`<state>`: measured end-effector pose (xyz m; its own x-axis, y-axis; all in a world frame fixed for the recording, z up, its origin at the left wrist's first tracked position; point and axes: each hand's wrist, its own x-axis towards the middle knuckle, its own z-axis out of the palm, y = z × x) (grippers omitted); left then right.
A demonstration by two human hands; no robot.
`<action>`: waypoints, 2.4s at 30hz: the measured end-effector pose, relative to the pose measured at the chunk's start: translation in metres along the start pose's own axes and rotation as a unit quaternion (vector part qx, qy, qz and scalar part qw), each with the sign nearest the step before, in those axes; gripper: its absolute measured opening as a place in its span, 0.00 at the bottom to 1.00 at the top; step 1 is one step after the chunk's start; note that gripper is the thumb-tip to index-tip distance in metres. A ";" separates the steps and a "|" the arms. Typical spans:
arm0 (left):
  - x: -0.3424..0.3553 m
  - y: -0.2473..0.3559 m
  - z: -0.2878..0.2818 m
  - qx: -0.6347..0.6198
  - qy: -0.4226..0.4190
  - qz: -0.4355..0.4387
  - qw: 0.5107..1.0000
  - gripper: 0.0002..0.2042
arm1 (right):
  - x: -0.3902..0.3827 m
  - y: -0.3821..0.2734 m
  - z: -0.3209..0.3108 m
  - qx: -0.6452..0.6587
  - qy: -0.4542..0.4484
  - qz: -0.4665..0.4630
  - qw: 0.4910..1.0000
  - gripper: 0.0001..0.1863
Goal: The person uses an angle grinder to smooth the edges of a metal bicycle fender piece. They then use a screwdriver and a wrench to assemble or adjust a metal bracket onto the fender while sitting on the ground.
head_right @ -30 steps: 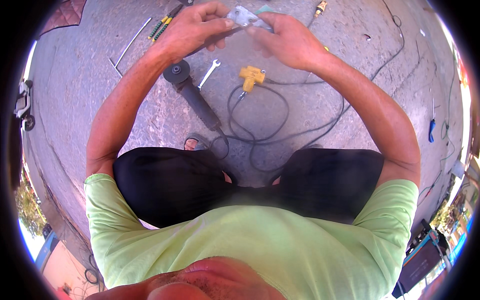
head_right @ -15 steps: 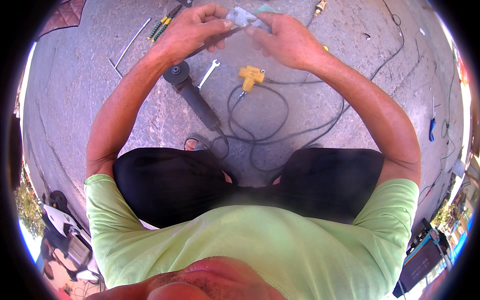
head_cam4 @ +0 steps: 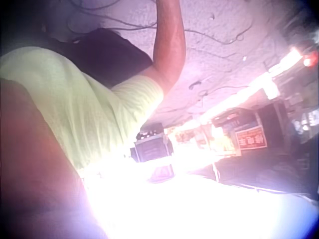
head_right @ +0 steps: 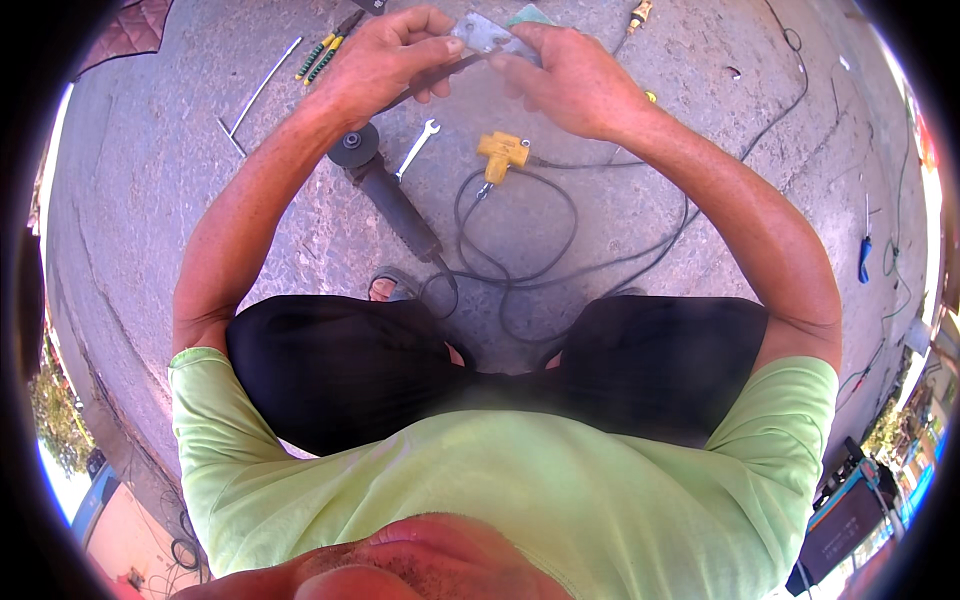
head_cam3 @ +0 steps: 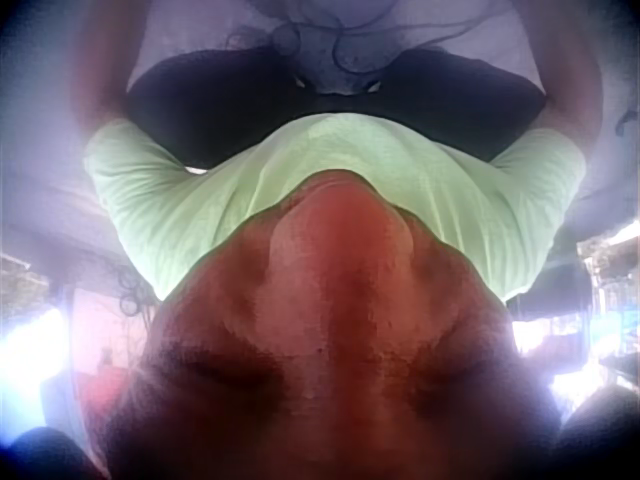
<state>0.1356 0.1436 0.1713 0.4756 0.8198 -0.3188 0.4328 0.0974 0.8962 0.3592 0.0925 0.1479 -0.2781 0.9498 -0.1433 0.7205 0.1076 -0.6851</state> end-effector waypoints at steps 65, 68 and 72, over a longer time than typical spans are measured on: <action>-0.003 0.004 -0.011 0.046 -0.030 0.004 0.999 0.11 | -0.006 -0.006 -0.006 0.087 -0.038 0.023 0.995 0.20; -0.002 0.002 -0.011 0.033 -0.030 0.009 0.999 0.11 | -0.006 -0.009 -0.008 0.075 -0.037 0.011 0.996 0.20; -0.002 -0.001 -0.012 0.022 -0.031 0.018 0.999 0.11 | -0.005 -0.010 -0.009 0.039 -0.040 -0.002 0.998 0.15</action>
<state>0.1252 0.1481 0.1751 0.5372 0.7858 -0.3066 0.4470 0.0430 0.8935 0.3588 0.0887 0.1620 -0.3337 0.9222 -0.1956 0.6683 0.0850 -0.7390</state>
